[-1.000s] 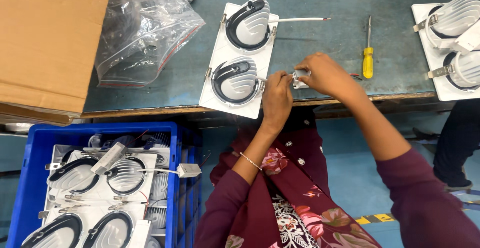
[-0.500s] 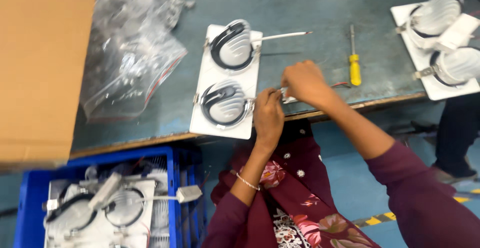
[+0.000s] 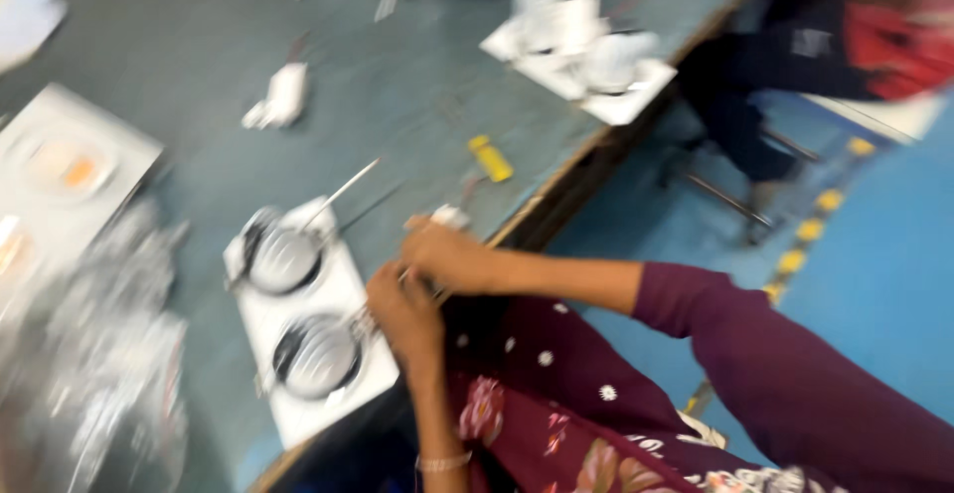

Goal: The person connects electrical wires to an LED driver and secures them with a screwdriver before attaching the assembly to a light fixture at a factory workbench.

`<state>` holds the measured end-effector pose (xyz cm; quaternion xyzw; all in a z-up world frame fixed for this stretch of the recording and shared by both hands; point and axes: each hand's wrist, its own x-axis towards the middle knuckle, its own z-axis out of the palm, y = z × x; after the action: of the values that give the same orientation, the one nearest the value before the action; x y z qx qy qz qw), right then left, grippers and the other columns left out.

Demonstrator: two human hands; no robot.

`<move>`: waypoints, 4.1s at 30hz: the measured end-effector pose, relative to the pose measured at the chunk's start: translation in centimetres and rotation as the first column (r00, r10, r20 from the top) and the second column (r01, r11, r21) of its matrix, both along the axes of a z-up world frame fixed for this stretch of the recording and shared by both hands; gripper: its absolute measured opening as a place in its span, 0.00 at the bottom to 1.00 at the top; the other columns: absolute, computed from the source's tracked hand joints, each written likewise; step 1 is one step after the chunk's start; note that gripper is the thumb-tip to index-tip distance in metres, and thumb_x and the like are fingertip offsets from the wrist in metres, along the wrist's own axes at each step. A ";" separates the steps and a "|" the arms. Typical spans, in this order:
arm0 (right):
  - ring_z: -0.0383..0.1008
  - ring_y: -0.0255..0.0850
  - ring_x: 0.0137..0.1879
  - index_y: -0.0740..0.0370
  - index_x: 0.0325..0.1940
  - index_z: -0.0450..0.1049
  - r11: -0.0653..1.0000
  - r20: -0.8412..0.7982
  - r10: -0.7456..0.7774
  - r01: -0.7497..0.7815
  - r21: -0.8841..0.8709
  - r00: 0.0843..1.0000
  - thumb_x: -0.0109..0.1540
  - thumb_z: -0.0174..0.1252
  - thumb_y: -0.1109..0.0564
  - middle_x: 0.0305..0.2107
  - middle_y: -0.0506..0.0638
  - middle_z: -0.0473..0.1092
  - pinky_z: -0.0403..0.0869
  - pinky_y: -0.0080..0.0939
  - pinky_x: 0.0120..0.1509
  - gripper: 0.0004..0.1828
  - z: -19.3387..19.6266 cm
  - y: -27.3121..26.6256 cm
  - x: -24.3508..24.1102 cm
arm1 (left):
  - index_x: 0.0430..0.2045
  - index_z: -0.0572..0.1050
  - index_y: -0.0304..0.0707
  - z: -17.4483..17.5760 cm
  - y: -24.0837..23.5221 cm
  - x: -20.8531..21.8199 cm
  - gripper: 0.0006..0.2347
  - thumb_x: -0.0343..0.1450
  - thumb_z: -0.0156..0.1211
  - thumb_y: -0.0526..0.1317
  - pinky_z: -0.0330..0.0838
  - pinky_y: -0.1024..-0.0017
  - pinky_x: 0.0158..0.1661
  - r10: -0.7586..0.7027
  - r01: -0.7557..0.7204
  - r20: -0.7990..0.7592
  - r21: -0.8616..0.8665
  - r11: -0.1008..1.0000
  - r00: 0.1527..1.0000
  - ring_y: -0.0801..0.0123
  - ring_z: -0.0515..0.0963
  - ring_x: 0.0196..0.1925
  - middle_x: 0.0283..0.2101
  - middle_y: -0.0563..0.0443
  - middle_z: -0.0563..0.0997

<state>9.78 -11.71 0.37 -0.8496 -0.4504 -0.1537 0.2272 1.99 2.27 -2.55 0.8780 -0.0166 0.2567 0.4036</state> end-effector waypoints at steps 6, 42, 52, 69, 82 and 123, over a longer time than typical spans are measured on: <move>0.74 0.50 0.57 0.59 0.52 0.72 0.986 0.184 -0.047 0.016 0.164 0.982 0.54 0.61 0.53 0.45 0.53 0.74 0.64 0.54 0.70 0.23 0.2 -2.1 -2.6 | 0.49 0.75 0.30 -0.3 0.3 -0.1 0.15 0.73 0.62 0.41 0.64 0.52 0.57 -0.062 0.036 0.143 0.174 0.984 0.988 0.44 0.74 0.55 0.50 0.37 0.79; 0.70 0.56 0.57 0.64 0.52 0.67 0.962 -0.121 0.208 -0.181 0.202 0.971 0.54 0.67 0.59 0.44 0.57 0.70 0.66 0.55 0.64 0.25 -1.8 -2.2 0.6 | 0.50 0.74 0.27 0.4 0.4 -0.3 0.14 0.69 0.61 0.29 0.64 0.52 0.52 -0.082 0.083 -0.007 0.153 0.985 0.997 0.43 0.75 0.49 0.44 0.36 0.78; 0.71 0.53 0.56 0.63 0.50 0.70 0.990 -0.166 0.077 -0.055 0.130 0.983 0.53 0.67 0.60 0.44 0.55 0.72 0.68 0.51 0.61 0.22 -1.5 -1.8 -0.4 | 0.48 0.75 0.28 -1.2 -0.4 -0.2 0.14 0.69 0.63 0.30 0.63 0.53 0.53 0.048 -0.046 -0.013 0.160 0.986 0.999 0.46 0.75 0.50 0.45 0.39 0.78; 0.73 0.51 0.53 0.62 0.46 0.70 0.976 -0.084 -0.027 0.044 0.214 0.996 0.55 0.62 0.63 0.40 0.54 0.73 0.69 0.50 0.62 0.15 -1.3 -1.1 -1.7 | 0.45 0.75 0.29 -0.8 0.1 -0.1 0.11 0.72 0.63 0.36 0.64 0.54 0.51 0.013 -0.011 -0.020 0.111 0.994 1.000 0.46 0.75 0.48 0.43 0.39 0.79; 0.55 0.60 0.78 0.60 0.68 0.67 0.825 -0.171 -0.333 0.375 0.423 0.927 0.59 0.61 0.64 0.71 0.62 0.56 0.60 0.54 0.80 0.32 -0.9 -0.3 -8.6 | 0.44 0.75 0.31 -2.3 -0.1 -0.1 0.11 0.73 0.64 0.40 0.66 0.58 0.51 0.018 -0.016 0.019 -0.081 0.997 1.000 0.49 0.75 0.48 0.44 0.40 0.78; 0.78 0.40 0.48 0.63 0.49 0.77 0.776 -0.448 -0.105 0.355 0.522 0.888 0.67 0.61 0.58 0.43 0.52 0.76 0.76 0.39 0.54 0.08 -3.5 5.4 3.0 | 0.53 0.76 0.51 4.1 11.1 -3.6 0.17 0.69 0.67 0.36 0.47 0.43 0.72 0.377 -0.419 0.221 0.192 0.887 0.899 0.56 0.61 0.74 0.69 0.49 0.65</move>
<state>12.75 -6.29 -3.11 -0.7987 -0.2150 -0.1390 0.5445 -1.59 13.41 1.52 0.8776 0.0983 0.4077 0.2321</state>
